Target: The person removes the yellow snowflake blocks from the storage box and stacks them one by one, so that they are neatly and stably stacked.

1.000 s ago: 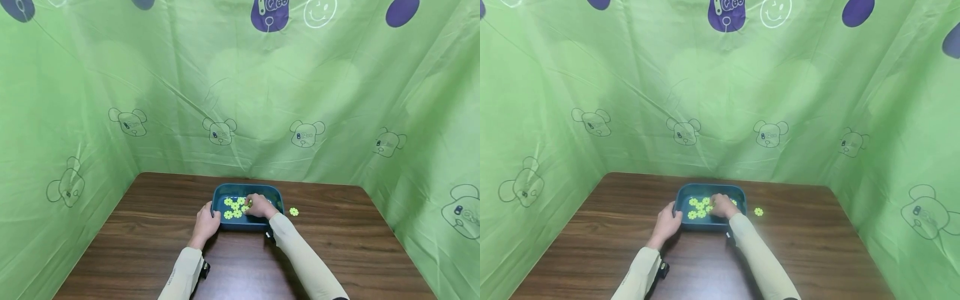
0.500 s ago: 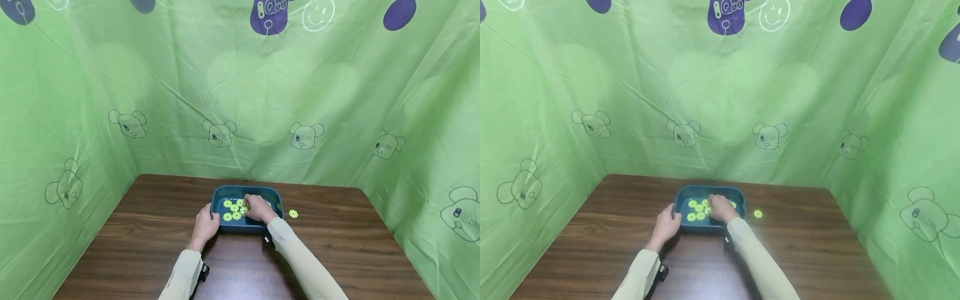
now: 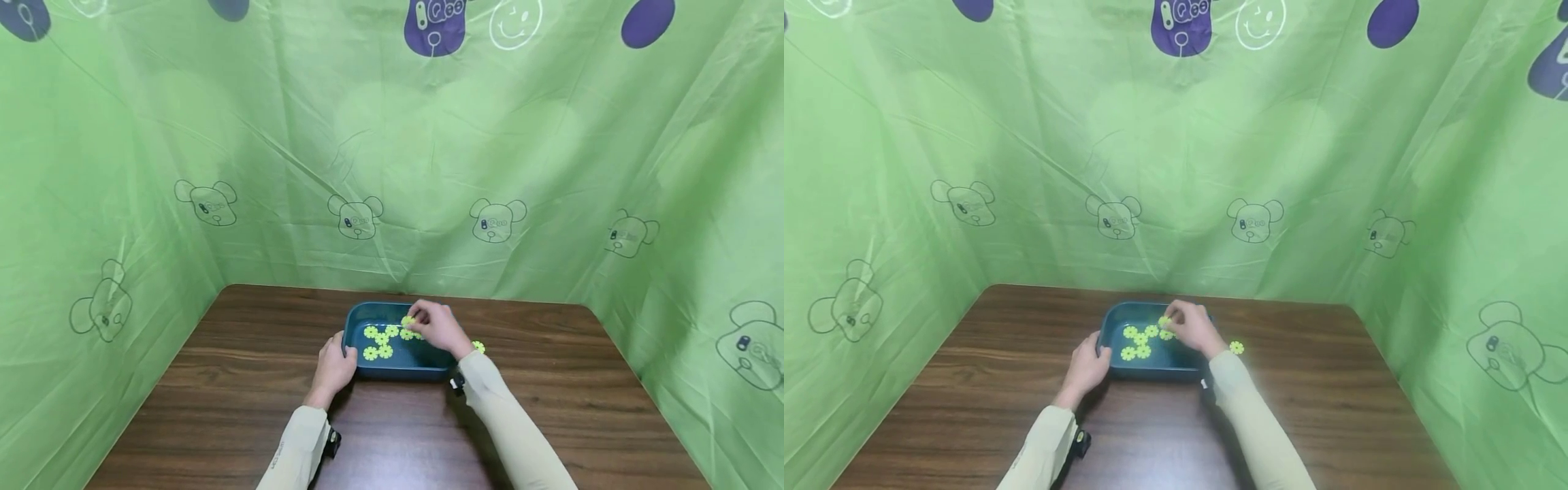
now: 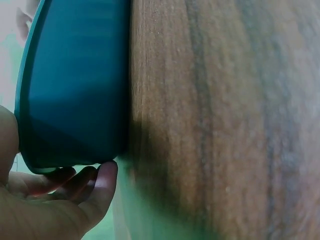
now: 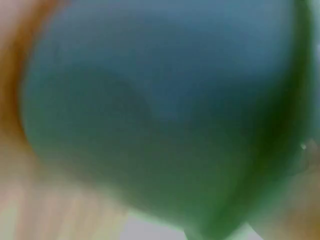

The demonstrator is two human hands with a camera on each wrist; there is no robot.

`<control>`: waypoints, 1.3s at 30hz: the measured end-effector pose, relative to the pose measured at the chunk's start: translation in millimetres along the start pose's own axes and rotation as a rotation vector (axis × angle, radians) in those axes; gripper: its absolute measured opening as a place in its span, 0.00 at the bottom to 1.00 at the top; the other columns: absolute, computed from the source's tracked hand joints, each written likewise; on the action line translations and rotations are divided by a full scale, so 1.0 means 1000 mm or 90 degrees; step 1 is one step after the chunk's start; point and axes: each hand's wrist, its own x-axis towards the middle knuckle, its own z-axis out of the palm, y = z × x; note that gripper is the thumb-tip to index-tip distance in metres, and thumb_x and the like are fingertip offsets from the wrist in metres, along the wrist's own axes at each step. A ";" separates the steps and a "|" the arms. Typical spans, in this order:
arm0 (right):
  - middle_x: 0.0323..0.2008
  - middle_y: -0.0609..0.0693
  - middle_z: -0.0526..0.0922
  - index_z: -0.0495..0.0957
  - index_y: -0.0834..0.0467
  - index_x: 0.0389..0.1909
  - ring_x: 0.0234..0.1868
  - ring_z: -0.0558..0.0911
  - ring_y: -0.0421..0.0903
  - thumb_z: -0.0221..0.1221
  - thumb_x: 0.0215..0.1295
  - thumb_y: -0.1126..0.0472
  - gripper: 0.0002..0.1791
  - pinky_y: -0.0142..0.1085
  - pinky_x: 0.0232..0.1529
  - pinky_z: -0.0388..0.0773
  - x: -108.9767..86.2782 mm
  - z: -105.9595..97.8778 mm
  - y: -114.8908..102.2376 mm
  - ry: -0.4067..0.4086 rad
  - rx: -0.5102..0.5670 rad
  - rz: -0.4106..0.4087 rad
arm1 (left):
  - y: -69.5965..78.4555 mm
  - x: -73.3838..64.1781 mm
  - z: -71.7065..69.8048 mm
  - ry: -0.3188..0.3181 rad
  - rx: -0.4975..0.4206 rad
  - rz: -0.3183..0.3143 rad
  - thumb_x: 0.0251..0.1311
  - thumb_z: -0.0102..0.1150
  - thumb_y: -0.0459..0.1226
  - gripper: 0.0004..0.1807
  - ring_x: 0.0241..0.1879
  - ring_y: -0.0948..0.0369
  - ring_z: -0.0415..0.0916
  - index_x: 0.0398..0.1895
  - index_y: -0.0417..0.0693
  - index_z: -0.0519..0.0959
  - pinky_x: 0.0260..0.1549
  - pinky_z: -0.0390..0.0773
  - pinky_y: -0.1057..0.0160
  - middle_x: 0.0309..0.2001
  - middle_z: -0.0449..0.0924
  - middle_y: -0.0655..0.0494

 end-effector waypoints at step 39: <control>0.31 0.49 0.84 0.87 0.60 0.43 0.33 0.78 0.45 0.64 0.68 0.62 0.08 0.40 0.37 0.74 -0.073 -0.062 0.114 0.000 -0.011 0.252 | 0.002 0.001 0.000 0.003 -0.001 -0.002 0.69 0.47 0.35 0.28 0.64 0.40 0.69 0.69 0.30 0.66 0.62 0.69 0.40 0.63 0.72 0.33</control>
